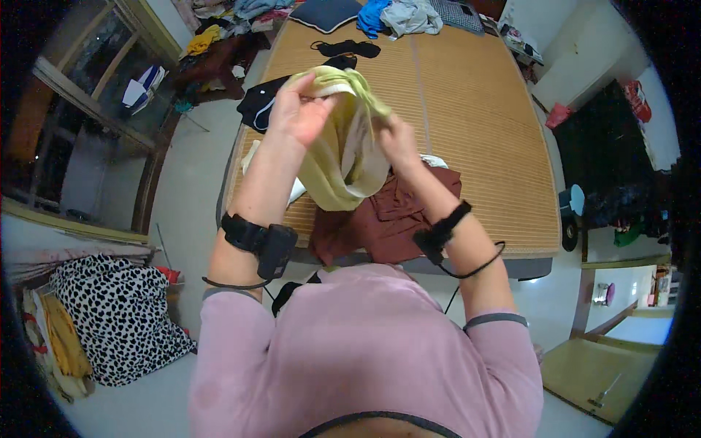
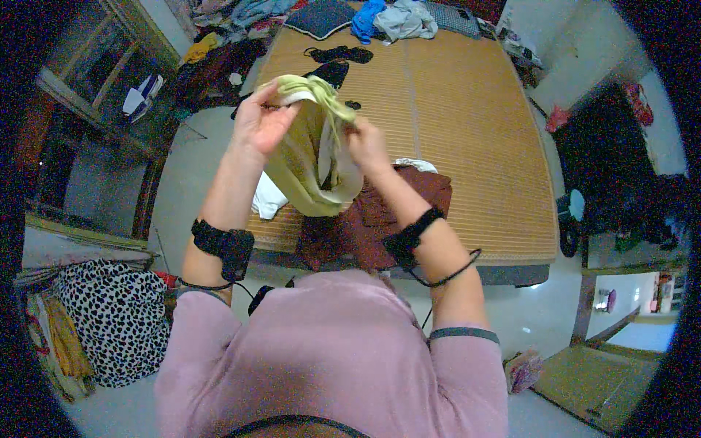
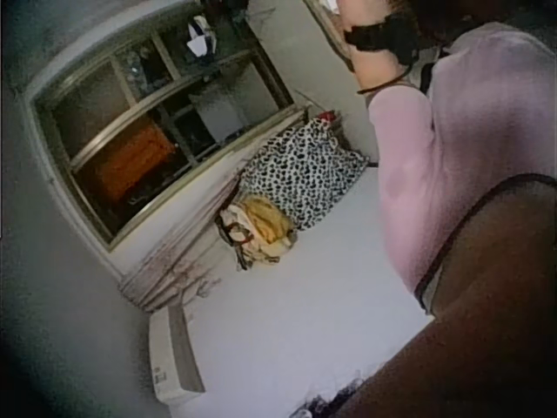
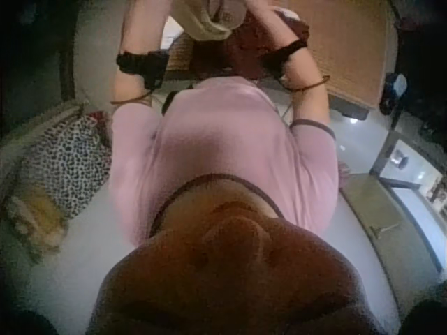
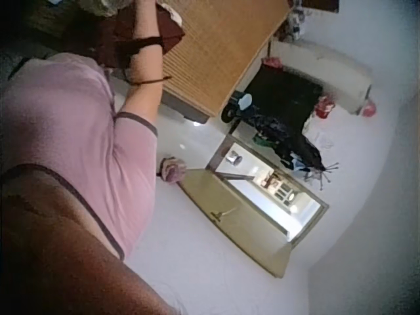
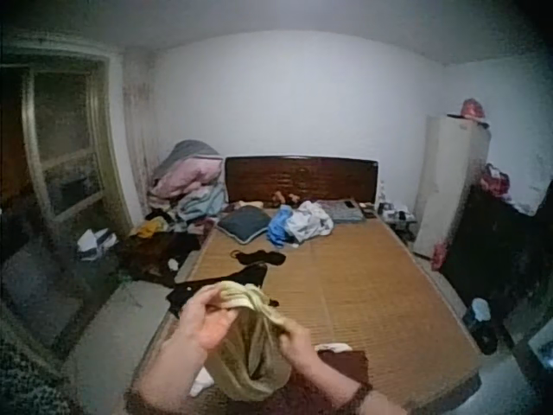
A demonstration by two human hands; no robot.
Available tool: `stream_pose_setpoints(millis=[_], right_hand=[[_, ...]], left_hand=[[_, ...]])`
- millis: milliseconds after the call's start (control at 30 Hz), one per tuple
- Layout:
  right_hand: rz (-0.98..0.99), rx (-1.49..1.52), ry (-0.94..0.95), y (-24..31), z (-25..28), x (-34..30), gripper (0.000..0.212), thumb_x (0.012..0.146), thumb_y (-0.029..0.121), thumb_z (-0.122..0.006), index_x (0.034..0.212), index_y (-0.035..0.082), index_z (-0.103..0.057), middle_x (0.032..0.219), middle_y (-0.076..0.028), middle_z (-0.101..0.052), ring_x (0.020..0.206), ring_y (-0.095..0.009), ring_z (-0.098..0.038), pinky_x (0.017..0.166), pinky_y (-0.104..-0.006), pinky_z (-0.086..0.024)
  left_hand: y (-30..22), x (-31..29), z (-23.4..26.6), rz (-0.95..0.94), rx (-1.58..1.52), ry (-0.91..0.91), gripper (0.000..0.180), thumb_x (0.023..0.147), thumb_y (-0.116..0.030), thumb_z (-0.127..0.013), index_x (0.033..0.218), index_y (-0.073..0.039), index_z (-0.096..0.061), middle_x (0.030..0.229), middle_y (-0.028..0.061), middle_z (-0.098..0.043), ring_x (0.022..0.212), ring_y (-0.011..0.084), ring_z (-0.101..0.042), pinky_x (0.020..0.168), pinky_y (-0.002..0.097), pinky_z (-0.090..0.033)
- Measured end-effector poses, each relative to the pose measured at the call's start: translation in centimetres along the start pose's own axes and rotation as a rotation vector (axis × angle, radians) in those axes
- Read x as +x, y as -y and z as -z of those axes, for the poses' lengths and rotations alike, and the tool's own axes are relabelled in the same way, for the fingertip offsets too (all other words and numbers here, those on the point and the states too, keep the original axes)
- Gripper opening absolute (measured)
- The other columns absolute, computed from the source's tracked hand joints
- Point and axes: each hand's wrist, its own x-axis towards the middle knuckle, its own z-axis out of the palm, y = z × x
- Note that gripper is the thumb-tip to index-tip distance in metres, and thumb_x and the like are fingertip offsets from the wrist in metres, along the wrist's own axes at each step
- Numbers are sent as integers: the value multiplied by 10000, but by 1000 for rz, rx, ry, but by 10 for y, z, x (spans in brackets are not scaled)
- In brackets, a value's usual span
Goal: The person picks up several garments from a bed and folds them one by one, including a white top, a tan piece of clothing, a yellow top, a brown garment, and a white t-shirt, before flattening a black bag by hand.
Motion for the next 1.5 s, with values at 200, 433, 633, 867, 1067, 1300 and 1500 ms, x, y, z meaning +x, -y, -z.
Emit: stream_pose_setpoints(millis=[200, 433, 633, 867, 1067, 1300, 1500], right_hand=[[-69, 327, 13, 47, 87, 25, 239, 843, 96, -501, 1025, -10, -612, 862, -43, -637, 746, -93, -567, 648, -236, -451], [-374, 655, 295, 94, 114, 1, 225, 878, 150, -517, 1028, 5, -600, 875, -33, -638, 708, -73, -595, 609, -231, -482], [-374, 753, 386, 103, 140, -14, 325, 798, 168, -616, 1064, -14, -577, 878, -41, -639, 716, -91, -610, 624, -240, -506], [-291, 56, 96, 34, 182, -10, 251, 760, 158, -604, 972, 26, -629, 844, -109, -655, 730, -206, -631, 643, -320, -504], [-140, -821, -21, 20, 182, -7, 218, 735, 177, -632, 943, 113, -642, 894, -142, -658, 860, -356, -612, 721, -439, -493], [-605, -192, 156, -1, 203, 17, 233, 767, 138, -513, 890, -22, -629, 816, -139, -661, 744, -245, -661, 662, -364, -540], [-460, 570, 14, 3, 210, 21, 246, 805, 139, -513, 999, 29, -618, 885, -54, -621, 774, -136, -596, 661, -280, -540]], left_hand=[[-30, 24, 98, -268, 1377, -242, 286, 765, -120, -576, 1030, -20, -536, 1020, 122, -593, 959, 324, -569, 823, 463, -449], [12, 15, 98, -740, 2319, -378, 524, 753, -337, -666, 1095, 1, -457, 1122, 261, -517, 924, 409, -593, 814, 470, -469], [6, 45, 101, -501, 2299, -283, 372, 758, -250, -634, 1060, -69, -516, 1061, 213, -582, 929, 387, -603, 802, 470, -476], [-16, 33, 87, -502, 2412, -346, 194, 736, -137, -566, 927, -135, -595, 917, 139, -644, 887, 329, -623, 719, 465, -486], [-34, 35, 73, -837, 2359, -376, 200, 764, -149, -534, 937, -104, -625, 971, 143, -616, 900, 339, -612, 775, 453, -480], [-51, 28, 12, -60, 1459, -1, 319, 776, 2, -451, 1080, -7, -549, 989, 110, -607, 850, 215, -635, 674, 326, -561], [-82, 9, 12, 92, 1340, 265, 372, 773, -68, -584, 1131, 22, -537, 1016, 95, -596, 945, 162, -576, 830, 317, -496]])
